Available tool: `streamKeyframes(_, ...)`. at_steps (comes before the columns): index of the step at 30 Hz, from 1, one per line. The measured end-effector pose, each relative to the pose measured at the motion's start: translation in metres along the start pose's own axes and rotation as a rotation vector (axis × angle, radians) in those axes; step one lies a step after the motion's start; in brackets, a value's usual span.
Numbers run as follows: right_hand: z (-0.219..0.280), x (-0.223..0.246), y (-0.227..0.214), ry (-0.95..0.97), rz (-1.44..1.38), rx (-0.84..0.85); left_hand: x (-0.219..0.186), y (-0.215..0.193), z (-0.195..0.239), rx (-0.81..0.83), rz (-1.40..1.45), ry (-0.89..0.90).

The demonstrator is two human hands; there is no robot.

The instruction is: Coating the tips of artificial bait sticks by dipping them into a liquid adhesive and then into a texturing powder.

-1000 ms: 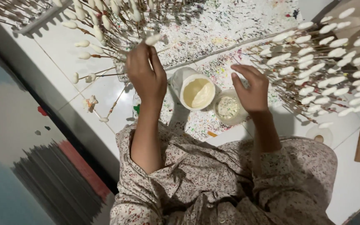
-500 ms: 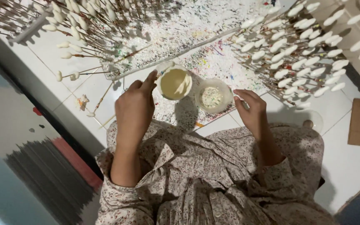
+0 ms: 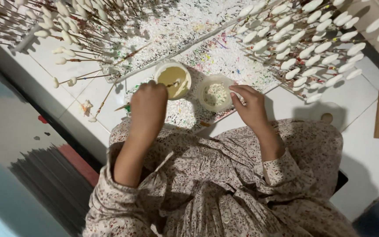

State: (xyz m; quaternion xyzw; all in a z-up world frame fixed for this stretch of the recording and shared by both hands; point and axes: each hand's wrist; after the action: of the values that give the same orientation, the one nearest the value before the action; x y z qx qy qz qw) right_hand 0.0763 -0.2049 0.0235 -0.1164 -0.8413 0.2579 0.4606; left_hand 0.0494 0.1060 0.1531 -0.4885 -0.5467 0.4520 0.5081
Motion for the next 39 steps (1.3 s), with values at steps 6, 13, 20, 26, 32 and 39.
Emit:
streamKeyframes(6, 0.004, -0.016, 0.005, -0.011, -0.022, -0.017, -0.028, 0.076, -0.038, -0.176, -0.097, 0.126)
streamKeyframes(13, -0.001, -0.011, 0.005, 0.000, -0.050, -0.024, -0.038, 0.110, -0.059, -0.198, -0.159, 0.150)
streamKeyframes(20, -0.004, -0.008, 0.004, -0.003, -0.057, -0.026, -0.037, 0.117, -0.066, -0.200, -0.132, 0.178)
streamKeyframes(26, 0.006, -0.030, 0.011, 0.008, -0.057, -0.025, -0.033, 0.109, -0.070, -0.152, -0.095, 0.193)
streamKeyframes(32, 0.002, -0.024, 0.011, -0.001, -0.044, -0.026, -0.029, 0.085, -0.056, -0.154, -0.128, 0.143)
streamKeyframes(39, 0.002, -0.024, 0.010, 0.020, -0.043, -0.036, -0.006, 0.003, -0.004, 0.047, -0.132, 0.004)
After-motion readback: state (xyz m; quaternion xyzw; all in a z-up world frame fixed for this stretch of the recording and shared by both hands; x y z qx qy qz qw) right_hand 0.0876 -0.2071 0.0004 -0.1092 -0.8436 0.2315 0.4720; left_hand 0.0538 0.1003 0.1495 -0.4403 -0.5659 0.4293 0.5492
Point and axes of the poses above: each hand's wrist, its own z-axis away from the middle knuckle, its own y-axis out of the palm, x = y × z, and after that the axes turned 9 degrees about -y, right-handed
